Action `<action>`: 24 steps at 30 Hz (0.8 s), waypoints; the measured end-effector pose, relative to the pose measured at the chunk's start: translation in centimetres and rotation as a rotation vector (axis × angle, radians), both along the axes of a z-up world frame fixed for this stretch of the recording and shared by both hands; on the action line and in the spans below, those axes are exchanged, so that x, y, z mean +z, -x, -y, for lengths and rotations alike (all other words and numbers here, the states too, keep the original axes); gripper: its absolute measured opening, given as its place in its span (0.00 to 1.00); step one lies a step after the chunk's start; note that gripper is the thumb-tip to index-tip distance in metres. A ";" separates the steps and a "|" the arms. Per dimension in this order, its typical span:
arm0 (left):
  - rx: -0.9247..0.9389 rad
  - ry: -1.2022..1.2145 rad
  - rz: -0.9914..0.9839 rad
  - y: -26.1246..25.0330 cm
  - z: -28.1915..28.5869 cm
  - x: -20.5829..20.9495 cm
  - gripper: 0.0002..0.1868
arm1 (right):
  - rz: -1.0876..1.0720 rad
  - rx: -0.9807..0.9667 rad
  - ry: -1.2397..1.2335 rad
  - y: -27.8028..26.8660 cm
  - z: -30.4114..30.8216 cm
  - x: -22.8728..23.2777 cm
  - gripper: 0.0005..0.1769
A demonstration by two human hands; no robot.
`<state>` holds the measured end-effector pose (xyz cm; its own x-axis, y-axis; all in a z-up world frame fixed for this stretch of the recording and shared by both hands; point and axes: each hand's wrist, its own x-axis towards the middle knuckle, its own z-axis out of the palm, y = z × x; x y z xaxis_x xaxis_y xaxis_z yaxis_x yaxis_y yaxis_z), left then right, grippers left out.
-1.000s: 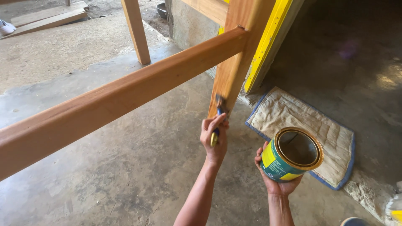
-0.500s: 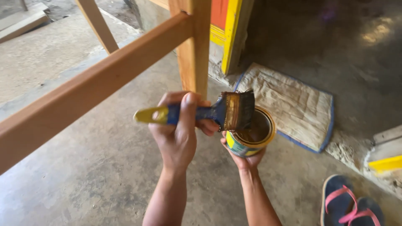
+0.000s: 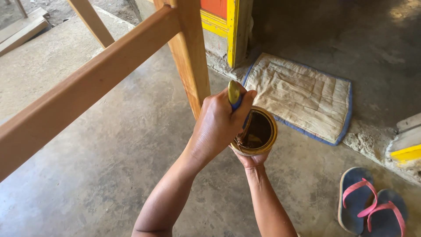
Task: Painting or staining a wooden furniture frame with a brush.
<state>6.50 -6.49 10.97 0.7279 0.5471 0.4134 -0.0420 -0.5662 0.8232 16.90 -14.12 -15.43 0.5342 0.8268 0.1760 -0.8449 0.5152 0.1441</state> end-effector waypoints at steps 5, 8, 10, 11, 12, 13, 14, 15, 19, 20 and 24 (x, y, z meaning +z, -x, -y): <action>-0.036 -0.102 -0.023 -1.3 0.2 -2.4 0.15 | 0.052 -0.032 0.062 -0.2 0.4 -0.4 0.37; -0.033 -0.159 -0.043 -1.4 0.0 -3.2 0.15 | 0.083 -0.072 0.148 -0.3 0.3 -1.1 0.40; -0.031 -0.176 -0.050 -1.5 0.0 -3.6 0.14 | 0.096 -0.088 0.192 -0.5 0.4 -1.8 0.42; -0.020 -0.184 -0.087 -1.5 0.0 -3.7 0.15 | 0.116 -0.093 0.239 -0.5 0.4 -2.1 0.42; -0.008 -0.192 -0.124 -1.5 0.0 -3.7 0.16 | 0.135 -0.098 0.285 -0.6 0.4 -2.5 0.42; -0.006 -0.191 -0.124 -1.4 -0.1 -3.6 0.16 | 0.136 -0.096 0.285 -0.6 0.3 -3.2 0.42; 0.007 -0.180 -0.182 -1.3 -0.2 -3.6 0.16 | 0.134 -0.093 0.304 -0.7 0.3 -3.9 0.42; 0.019 -0.169 -0.241 -1.3 -0.2 -3.5 0.17 | 0.133 -0.092 0.323 -0.8 0.3 -4.6 0.43; 0.029 -0.161 -0.291 -1.3 -0.8 -4.2 0.18 | 0.107 -0.089 0.369 -1.3 0.0 -6.9 0.45; 0.039 -0.174 -0.306 -1.4 -0.9 -4.4 0.18 | 0.101 -0.094 0.386 -1.4 0.0 -7.6 0.45; 0.059 -0.230 -0.340 -1.6 -1.1 -5.3 0.18 | 0.065 -0.088 0.427 -1.2 -0.3 -7.8 0.46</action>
